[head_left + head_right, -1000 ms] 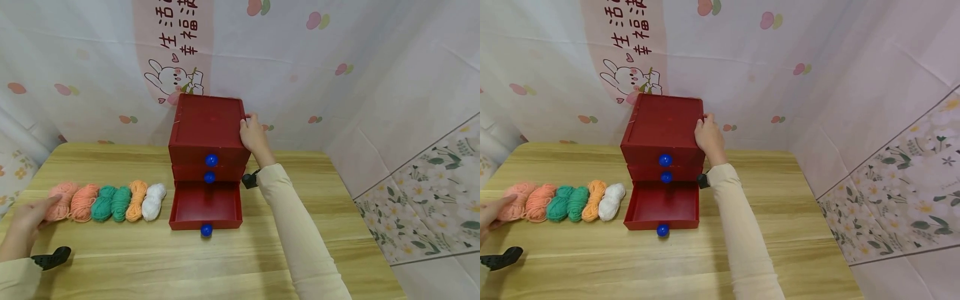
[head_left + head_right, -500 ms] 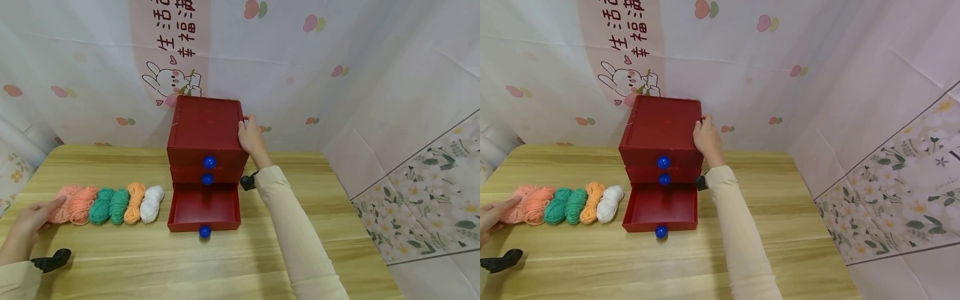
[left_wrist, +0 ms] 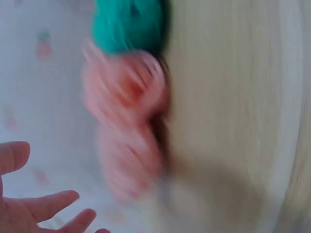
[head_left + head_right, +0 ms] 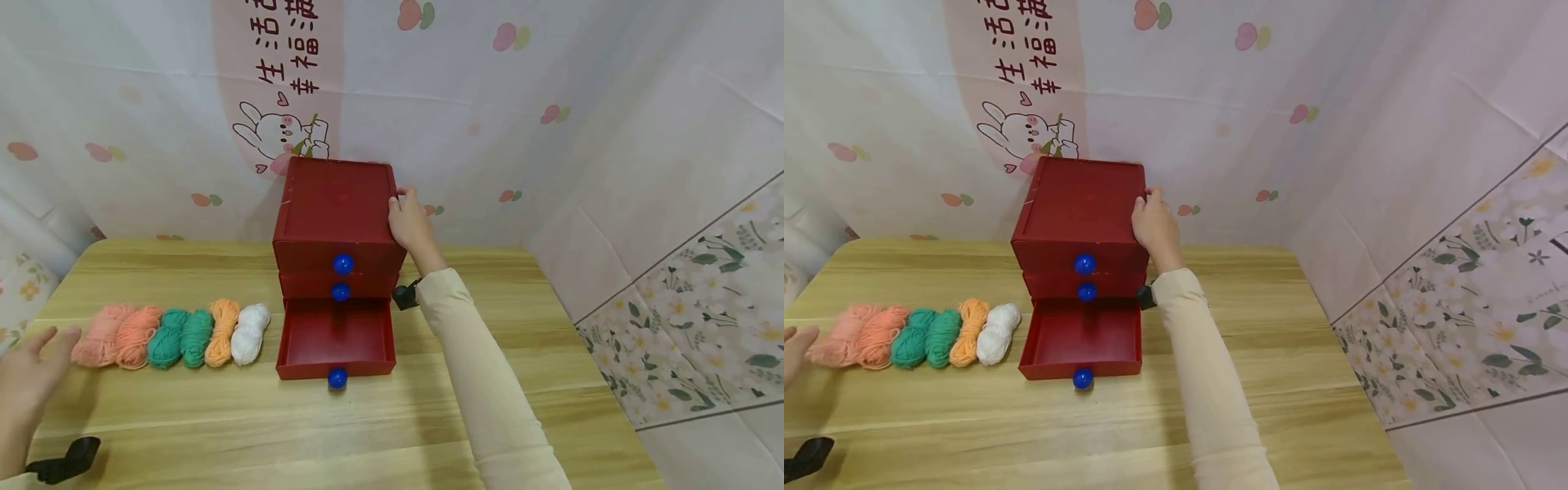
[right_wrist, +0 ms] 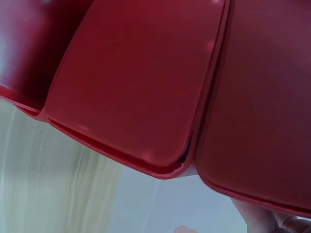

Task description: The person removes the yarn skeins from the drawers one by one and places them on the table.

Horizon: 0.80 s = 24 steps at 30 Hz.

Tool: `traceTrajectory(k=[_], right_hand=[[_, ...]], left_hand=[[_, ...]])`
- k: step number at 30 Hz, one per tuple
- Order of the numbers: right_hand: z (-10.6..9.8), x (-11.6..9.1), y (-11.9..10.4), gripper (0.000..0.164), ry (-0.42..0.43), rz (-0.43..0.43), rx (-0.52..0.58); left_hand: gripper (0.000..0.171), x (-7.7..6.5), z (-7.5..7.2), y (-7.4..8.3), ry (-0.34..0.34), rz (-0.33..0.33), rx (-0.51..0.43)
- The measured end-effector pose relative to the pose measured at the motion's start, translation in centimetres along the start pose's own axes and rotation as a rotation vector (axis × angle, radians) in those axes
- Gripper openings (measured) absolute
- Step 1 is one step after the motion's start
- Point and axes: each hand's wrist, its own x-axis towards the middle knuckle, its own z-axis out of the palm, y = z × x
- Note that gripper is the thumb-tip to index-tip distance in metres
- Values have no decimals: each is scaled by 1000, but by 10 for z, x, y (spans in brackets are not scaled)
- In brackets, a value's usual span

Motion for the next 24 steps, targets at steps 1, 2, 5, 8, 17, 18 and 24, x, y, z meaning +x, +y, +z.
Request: traceTrajectory(k=[1,2,5,8,17,18,24], right_hand=[[1,0,0,46,-1,0,3],[2,0,0,46,1,-7,5],[2,1,1,46,3,-15,4],[3,1,1,45,5,-15,2],[1,1,-1,45,-3,-4,-6],[1,1,-1,45,-2,-3,-5],[1,2,2,45,1,-5,0]], left_hand=[[68,-12,3,14,58,70,33],[64,-25,6,30,97,127,48],[51,-55,21,68,176,361,29],[45,-77,38,99,136,567,0],[40,-136,97,160,-359,665,136],[40,-140,104,162,-411,662,143],[40,-154,143,168,-510,661,208]])
